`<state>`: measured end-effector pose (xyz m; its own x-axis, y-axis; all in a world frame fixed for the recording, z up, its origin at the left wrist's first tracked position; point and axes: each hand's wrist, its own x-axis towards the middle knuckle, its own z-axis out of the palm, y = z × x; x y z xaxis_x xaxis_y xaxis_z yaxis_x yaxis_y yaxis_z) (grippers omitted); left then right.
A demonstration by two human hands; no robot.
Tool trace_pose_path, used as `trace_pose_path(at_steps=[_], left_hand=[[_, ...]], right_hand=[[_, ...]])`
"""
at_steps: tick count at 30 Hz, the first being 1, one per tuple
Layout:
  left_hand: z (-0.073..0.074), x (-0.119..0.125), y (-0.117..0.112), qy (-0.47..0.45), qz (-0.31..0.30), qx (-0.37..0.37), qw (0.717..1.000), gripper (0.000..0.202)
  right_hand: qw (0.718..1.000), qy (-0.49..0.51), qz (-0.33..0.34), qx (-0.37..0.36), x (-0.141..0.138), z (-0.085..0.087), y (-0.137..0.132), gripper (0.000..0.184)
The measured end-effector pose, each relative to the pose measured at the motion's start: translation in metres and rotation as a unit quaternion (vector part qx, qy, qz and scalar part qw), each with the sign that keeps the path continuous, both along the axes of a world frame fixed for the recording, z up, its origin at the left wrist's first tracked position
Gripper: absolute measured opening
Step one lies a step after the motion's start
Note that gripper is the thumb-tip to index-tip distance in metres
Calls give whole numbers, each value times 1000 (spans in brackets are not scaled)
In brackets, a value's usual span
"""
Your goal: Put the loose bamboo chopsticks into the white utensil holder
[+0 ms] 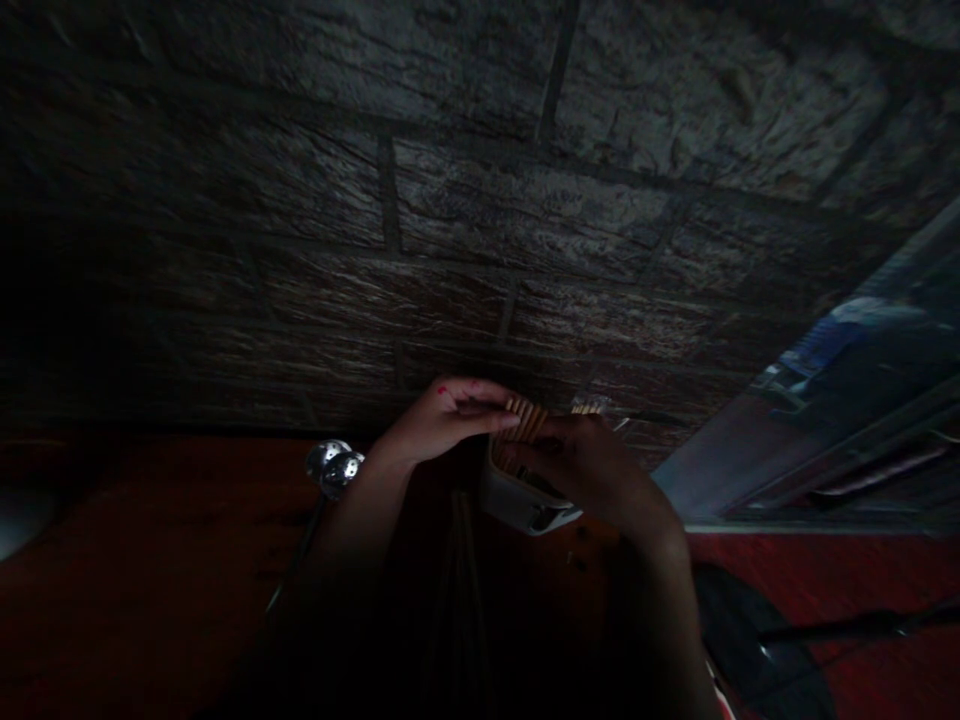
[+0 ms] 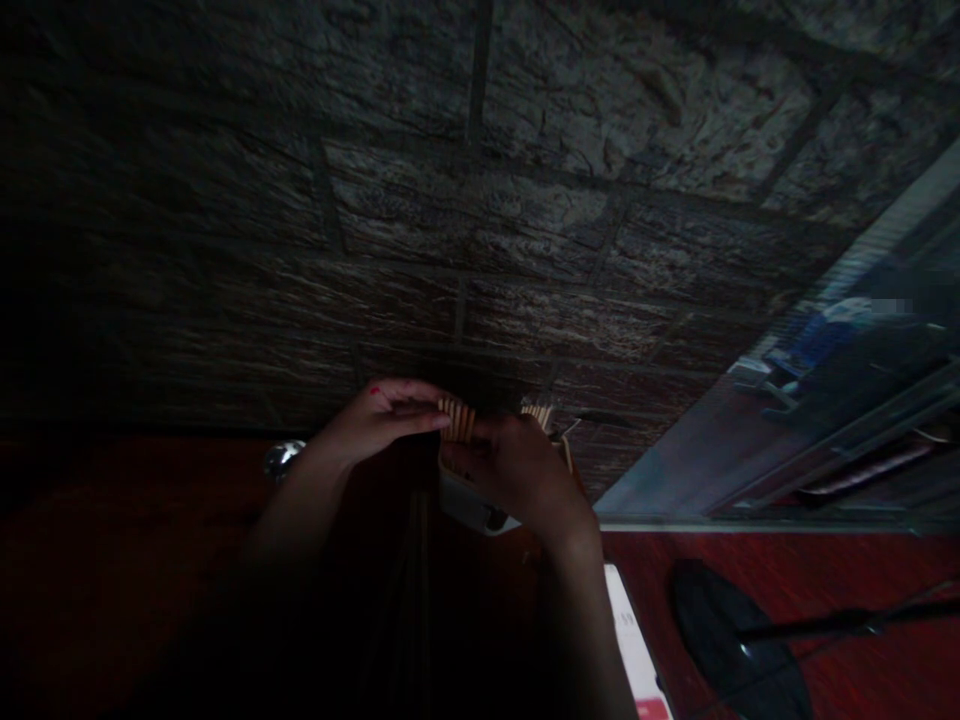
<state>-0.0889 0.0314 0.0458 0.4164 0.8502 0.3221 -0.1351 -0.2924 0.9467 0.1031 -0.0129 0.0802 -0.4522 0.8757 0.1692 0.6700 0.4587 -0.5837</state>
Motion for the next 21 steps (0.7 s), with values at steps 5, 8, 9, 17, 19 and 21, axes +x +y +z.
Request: trace_pose_path(at_steps=[5, 8, 9, 17, 19, 21], left_hand=[[1, 4, -1, -10, -30, -15, 999, 26], [1, 4, -2, -7, -23, -19, 1000, 24], [1, 5, -2, -7, -21, -20, 1000, 24], [3, 6, -3, -4, -34, -10, 999, 32], [3, 6, -3, -2, -39, -12, 999, 29], [2, 6, -3, 0, -41, -22, 999, 28]], right_hand=[[1000, -7, -3, -8, 0, -2, 1, 22], [1000, -3, -2, -4, 0, -4, 1, 22], [1000, -1, 1, -6, 1, -4, 2, 22], [999, -1, 48, -22, 1, -2, 3, 20], [998, -3, 54, -29, 1, -2, 3, 21], [998, -4, 52, -39, 2, -3, 3, 22]])
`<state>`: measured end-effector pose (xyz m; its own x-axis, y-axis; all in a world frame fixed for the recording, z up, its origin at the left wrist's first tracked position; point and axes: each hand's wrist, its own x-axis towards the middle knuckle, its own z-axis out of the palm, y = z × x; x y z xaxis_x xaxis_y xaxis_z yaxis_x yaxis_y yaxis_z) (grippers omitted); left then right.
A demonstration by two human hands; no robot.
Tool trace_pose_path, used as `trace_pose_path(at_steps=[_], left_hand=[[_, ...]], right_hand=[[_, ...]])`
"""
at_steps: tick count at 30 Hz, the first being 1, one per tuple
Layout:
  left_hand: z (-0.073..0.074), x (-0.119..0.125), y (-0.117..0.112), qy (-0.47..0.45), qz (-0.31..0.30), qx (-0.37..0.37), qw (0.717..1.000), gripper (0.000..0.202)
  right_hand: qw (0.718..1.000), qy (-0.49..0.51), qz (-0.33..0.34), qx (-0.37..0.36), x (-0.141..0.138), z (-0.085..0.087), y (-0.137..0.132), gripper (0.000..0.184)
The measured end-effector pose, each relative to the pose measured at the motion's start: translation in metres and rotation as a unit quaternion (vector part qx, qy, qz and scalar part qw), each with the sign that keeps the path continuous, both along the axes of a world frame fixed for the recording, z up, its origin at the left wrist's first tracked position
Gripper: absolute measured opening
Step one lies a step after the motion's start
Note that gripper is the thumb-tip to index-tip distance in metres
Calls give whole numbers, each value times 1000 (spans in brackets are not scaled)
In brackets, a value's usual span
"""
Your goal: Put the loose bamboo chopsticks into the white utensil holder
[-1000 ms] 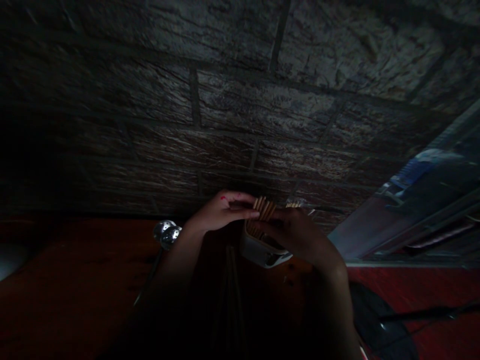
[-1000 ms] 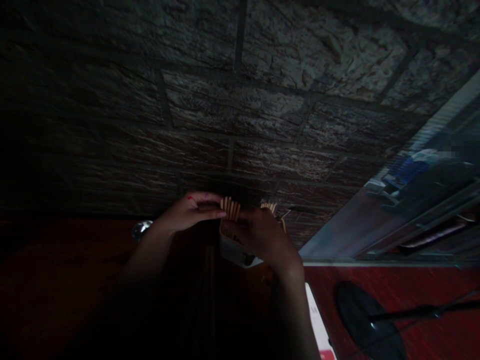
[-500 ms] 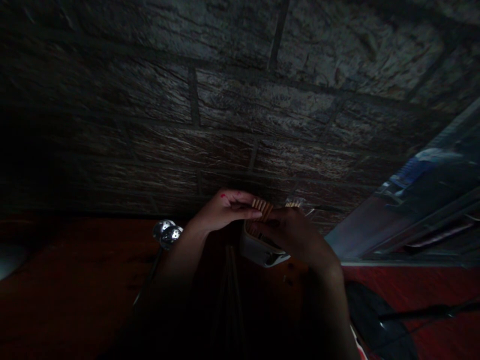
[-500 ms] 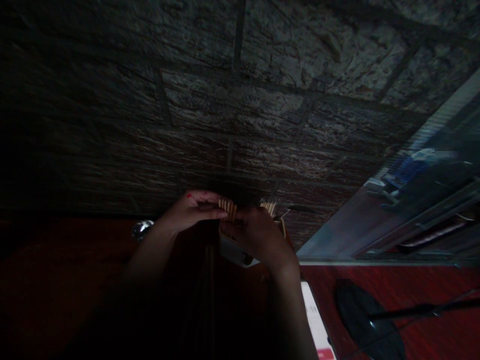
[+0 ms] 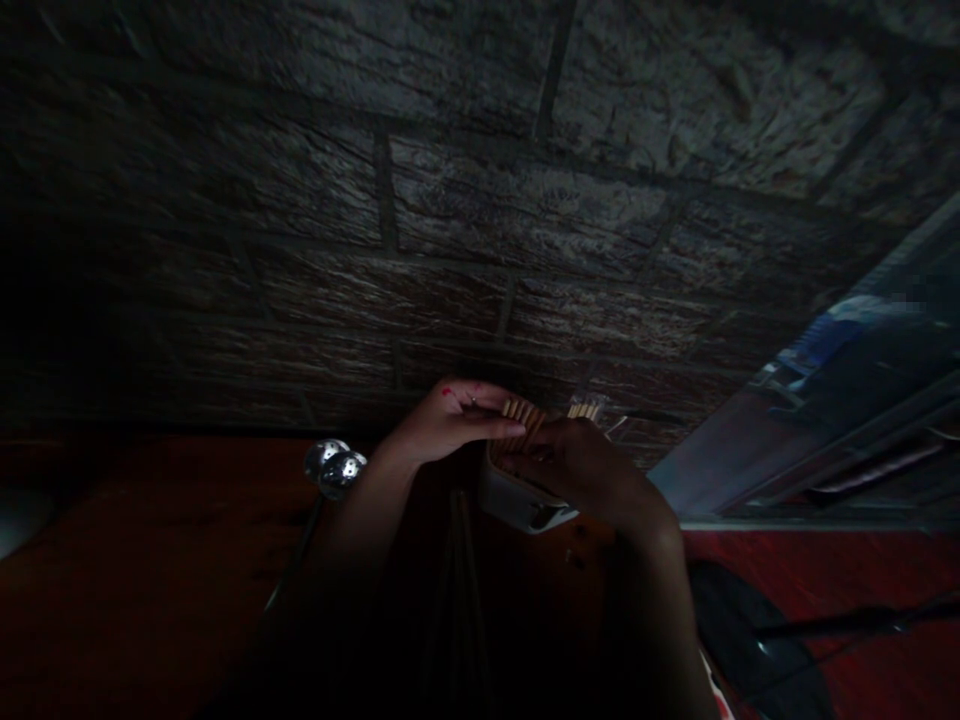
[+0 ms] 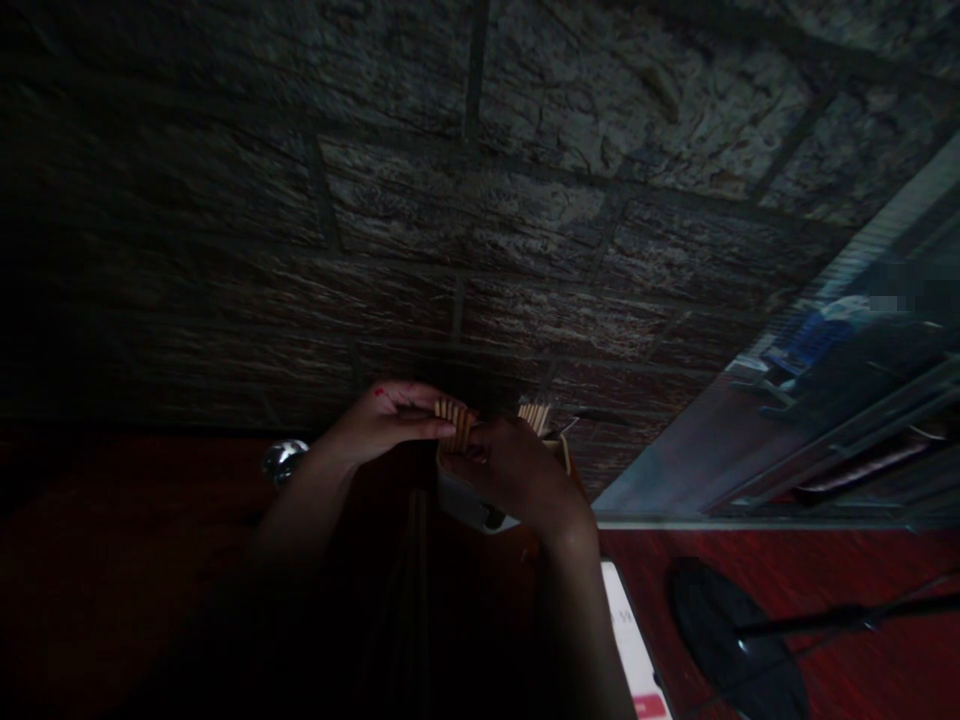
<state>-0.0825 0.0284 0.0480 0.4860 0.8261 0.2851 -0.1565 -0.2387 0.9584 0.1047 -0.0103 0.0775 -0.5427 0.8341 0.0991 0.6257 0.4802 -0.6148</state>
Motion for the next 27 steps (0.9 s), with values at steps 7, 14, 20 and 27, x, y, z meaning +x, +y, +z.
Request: trace_pose_path(at_steps=[7, 14, 20, 27], left_hand=[[0, 0, 0, 5, -4, -20, 1000, 29], [0, -1, 1, 3, -4, -10, 1000, 36], [3, -10, 0, 21, 29, -4, 999, 43], [4, -10, 0, 37, 49, 24, 998, 36]], right_hand=[[1000, -15, -19, -3, 0, -1, 1, 23], [999, 3, -20, -28, 1, 0, -1, 23], [996, 21, -40, -77, 12, -6, 3, 22], [996, 18, -48, -73, 11, -3, 1, 22]])
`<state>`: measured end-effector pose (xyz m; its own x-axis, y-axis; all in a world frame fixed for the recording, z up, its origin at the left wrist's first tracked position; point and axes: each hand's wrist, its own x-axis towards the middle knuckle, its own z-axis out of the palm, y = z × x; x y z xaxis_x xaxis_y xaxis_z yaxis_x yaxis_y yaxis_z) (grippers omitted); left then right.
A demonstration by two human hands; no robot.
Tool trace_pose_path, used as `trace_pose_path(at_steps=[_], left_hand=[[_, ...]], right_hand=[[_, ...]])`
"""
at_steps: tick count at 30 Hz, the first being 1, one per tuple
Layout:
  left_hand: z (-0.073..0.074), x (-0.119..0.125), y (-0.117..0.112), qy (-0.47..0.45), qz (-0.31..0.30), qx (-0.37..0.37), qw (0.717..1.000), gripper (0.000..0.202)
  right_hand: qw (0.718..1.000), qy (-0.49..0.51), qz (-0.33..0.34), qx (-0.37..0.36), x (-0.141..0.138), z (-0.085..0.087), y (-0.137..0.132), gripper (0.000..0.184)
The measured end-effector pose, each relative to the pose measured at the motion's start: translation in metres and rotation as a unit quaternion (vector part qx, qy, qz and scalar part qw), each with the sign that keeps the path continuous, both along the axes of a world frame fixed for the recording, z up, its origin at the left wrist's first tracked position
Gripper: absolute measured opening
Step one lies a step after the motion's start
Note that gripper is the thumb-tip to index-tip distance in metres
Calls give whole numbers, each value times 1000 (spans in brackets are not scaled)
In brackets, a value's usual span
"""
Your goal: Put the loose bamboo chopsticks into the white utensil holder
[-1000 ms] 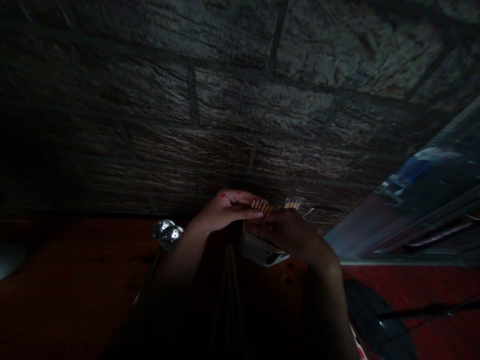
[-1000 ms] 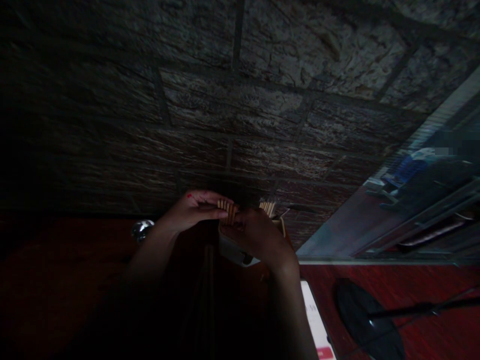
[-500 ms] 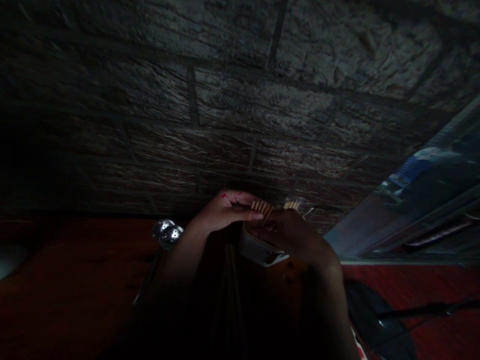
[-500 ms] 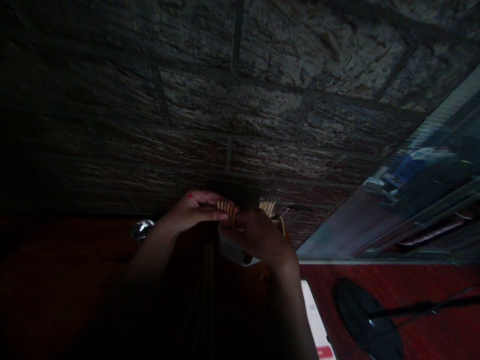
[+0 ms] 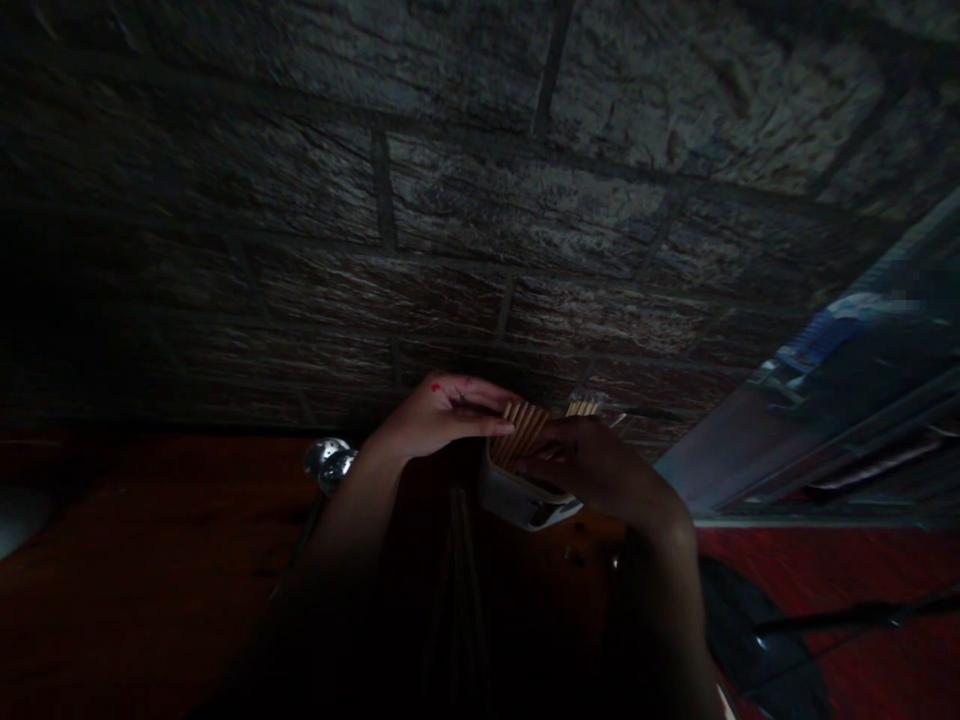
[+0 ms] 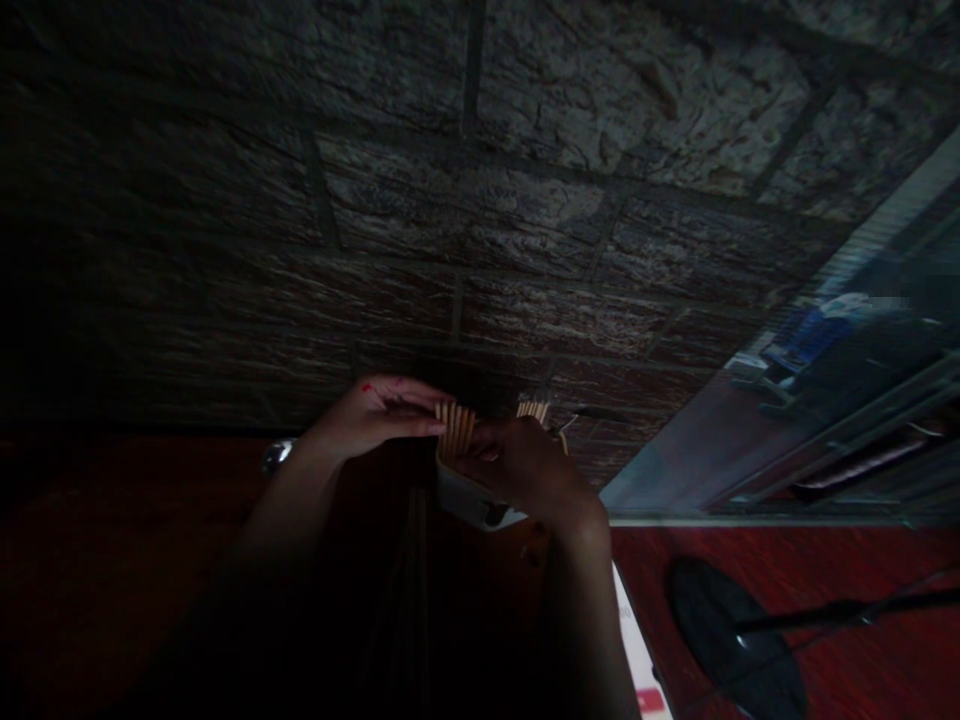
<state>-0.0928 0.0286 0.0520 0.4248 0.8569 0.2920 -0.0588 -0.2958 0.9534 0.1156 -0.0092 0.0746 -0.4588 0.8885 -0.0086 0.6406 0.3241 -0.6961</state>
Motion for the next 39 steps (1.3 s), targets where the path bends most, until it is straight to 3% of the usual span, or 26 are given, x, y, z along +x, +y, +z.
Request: trace_pose_path(at_steps=[12, 25, 34, 39], left_hand=[[-7, 1, 4, 33, -30, 24, 999, 19], [-1, 2, -2, 72, -14, 53, 996, 18], [-4, -2, 1, 103, -35, 65, 992, 18], [-4, 2, 1, 77, -60, 36, 995, 19]], right_hand=[[1000, -3, 21, 16, -3, 1, -1, 23], [998, -43, -11, 34, -1, 1, -3, 23], [999, -35, 4, 36, -1, 1, -5, 29], [998, -44, -5, 36, 0, 3, -6, 34]])
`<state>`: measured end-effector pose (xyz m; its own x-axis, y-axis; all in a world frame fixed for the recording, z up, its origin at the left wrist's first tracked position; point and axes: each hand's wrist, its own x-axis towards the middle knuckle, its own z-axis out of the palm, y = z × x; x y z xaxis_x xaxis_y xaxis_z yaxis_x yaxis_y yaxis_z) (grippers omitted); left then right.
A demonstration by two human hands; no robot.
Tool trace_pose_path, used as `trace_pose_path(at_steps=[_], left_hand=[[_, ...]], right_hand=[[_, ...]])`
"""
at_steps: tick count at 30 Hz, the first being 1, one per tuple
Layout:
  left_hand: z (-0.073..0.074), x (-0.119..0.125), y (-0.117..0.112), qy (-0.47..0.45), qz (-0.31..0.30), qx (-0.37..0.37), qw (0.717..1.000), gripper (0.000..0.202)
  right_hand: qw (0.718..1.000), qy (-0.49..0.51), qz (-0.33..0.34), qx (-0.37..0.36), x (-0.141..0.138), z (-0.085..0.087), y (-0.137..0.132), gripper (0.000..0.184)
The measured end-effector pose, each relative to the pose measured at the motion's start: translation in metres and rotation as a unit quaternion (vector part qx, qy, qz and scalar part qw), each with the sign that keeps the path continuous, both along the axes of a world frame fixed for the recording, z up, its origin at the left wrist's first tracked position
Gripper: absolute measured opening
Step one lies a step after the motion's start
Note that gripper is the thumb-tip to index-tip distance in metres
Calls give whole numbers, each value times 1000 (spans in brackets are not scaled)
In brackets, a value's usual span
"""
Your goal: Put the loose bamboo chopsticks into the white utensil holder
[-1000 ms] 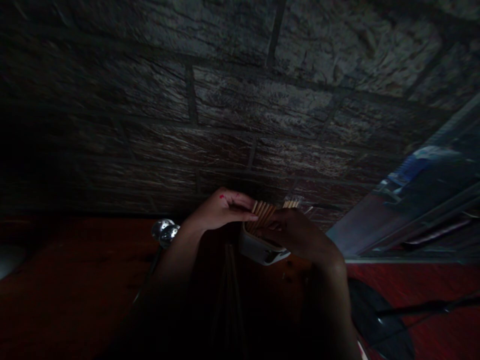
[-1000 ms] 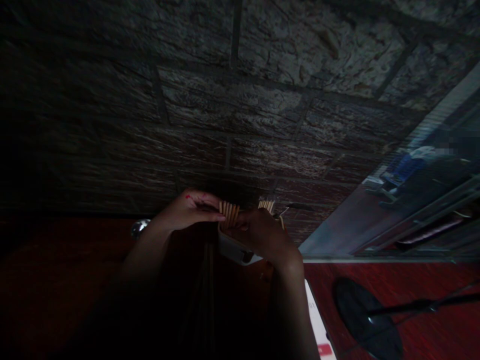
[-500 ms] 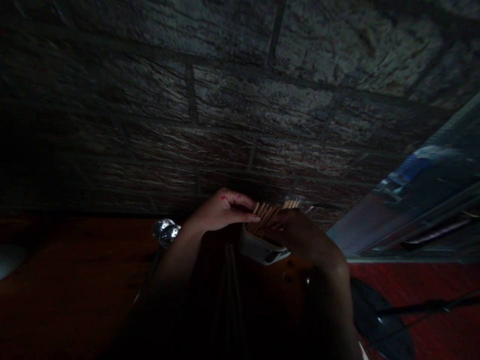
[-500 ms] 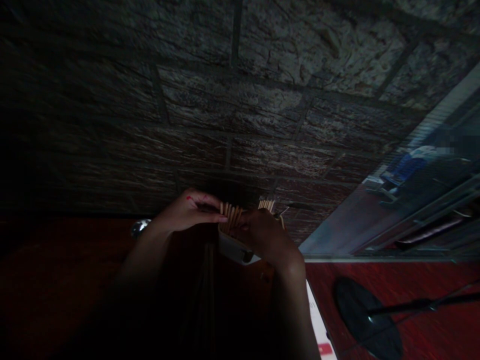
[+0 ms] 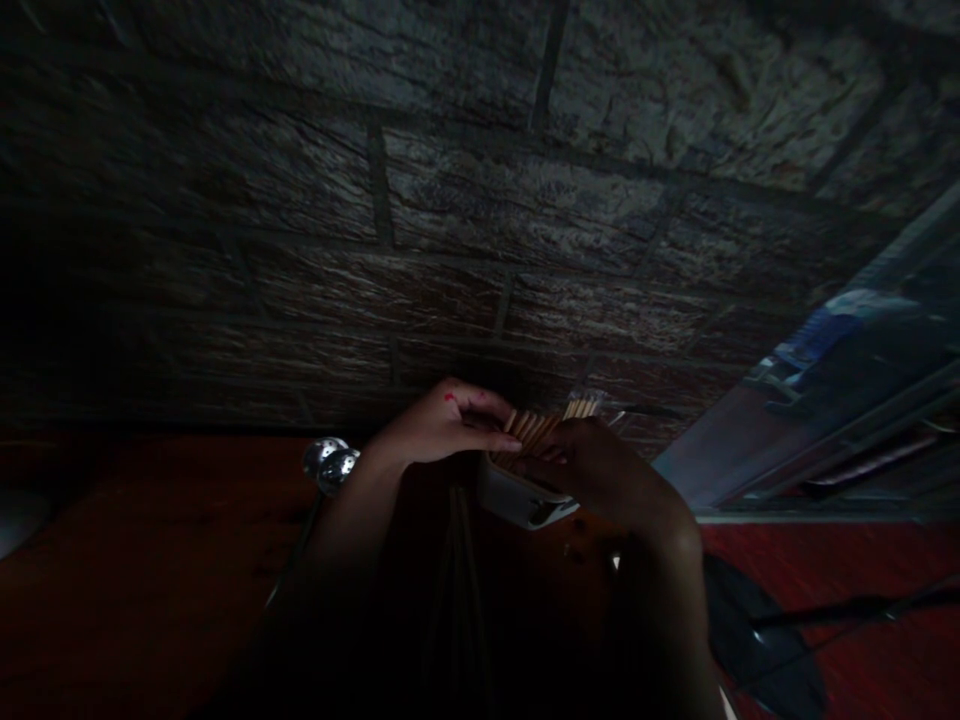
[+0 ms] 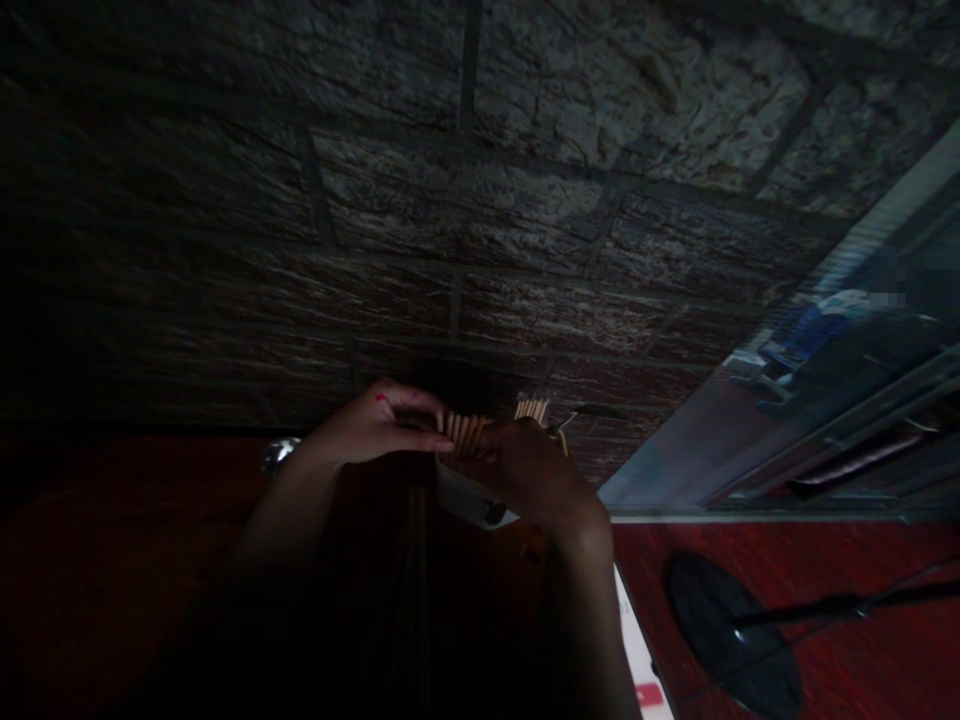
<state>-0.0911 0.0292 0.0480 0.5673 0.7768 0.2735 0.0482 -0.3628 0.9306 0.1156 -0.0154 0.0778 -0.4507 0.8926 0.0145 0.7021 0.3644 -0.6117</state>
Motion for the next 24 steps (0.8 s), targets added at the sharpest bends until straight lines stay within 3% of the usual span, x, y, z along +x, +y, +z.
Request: trace_pose_path(at_steps=[5, 12, 18, 24], left_hand=[[2, 2, -2, 9, -10, -13, 1000, 18], [3, 2, -3, 15, 32, 44, 998, 16], [4, -3, -5, -37, 23, -4, 999, 27], [5, -12, -4, -25, 33, 52, 998, 19]], right_hand=[[1000, -14, -4, -14, -1, 1, -1, 36], [1000, -3, 6, -27, 0, -4, 2, 37], [999, 11, 3, -35, 3, -1, 0, 27], [995, 97, 18, -34, 7, 3, -4, 27]])
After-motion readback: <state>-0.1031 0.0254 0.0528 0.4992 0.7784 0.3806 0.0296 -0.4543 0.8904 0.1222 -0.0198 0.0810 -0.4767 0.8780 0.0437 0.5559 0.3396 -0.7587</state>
